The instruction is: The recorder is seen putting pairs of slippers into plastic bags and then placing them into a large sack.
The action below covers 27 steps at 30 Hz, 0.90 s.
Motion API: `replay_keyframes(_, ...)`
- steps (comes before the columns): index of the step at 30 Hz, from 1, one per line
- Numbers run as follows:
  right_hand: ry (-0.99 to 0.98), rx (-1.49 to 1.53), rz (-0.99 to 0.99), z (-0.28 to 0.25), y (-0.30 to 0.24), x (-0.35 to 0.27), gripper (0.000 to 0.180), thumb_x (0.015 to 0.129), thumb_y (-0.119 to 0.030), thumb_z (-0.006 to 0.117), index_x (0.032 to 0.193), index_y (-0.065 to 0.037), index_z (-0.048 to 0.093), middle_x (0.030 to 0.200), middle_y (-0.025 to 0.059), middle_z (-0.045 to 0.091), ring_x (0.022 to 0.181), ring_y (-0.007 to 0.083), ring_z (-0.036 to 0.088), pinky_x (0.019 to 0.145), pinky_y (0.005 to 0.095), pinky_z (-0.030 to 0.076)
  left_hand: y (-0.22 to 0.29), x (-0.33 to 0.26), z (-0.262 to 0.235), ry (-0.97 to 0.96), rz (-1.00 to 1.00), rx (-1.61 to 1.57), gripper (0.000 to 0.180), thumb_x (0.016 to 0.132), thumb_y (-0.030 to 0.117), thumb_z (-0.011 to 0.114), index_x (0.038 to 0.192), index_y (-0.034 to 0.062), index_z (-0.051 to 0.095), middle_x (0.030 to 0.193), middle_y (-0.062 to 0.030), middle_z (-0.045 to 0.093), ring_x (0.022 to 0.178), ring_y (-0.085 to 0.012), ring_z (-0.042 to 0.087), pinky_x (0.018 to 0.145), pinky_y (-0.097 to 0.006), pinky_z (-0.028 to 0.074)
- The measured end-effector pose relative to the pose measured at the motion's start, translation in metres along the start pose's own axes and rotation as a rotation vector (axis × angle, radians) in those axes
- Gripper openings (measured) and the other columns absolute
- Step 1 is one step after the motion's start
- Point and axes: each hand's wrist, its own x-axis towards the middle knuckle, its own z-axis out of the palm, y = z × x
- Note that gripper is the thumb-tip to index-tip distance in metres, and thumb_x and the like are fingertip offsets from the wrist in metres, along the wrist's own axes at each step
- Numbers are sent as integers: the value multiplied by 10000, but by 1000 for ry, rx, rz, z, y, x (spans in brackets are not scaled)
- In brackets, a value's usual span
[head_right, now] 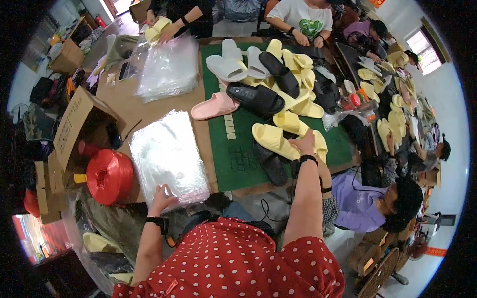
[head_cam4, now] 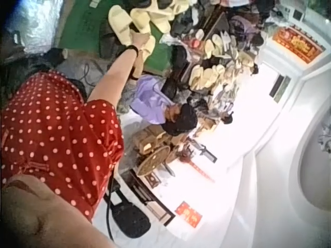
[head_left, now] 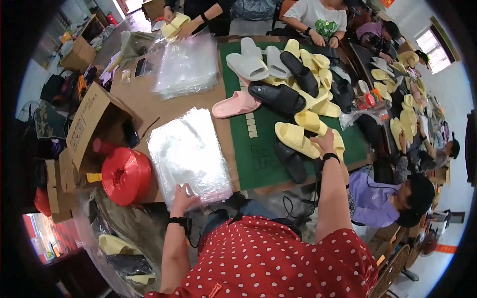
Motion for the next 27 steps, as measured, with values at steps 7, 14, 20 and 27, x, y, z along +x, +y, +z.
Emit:
replay_keyframes(7,-149,-23,-462,55,-109,-39,454,603,-198,741,989,-25,574,932,163,595,951,375,552,834,437,446,-3,1,9,27,-45,65,838,648,319,813,1346,77,417,1428,-363,265,1329,-461,315,1074,-428,339)
replay_keyframes(14,-39,5,-563,98,-160,-67,139,739,-106,625,822,-18,558,890,178,568,878,392,529,766,479,430,9,-1,8,19,-68,57,861,653,318,806,1363,105,368,1426,-373,247,1332,-497,272,1071,-484,327)
replay_keyframes(20,45,237,-677,73,-202,-125,194,731,-16,596,861,16,457,846,219,500,841,432,488,713,478,398,3,-4,10,54,-31,151,795,716,340,765,1367,90,383,1405,-357,298,1269,-507,345,1038,-515,357)
replay_keyframes(27,-286,500,-586,128,-316,-270,263,734,8,554,973,47,451,987,276,475,961,451,450,840,482,381,-19,-8,7,62,22,260,849,683,402,782,1397,152,397,1410,-296,330,1255,-448,371,1016,-483,383)
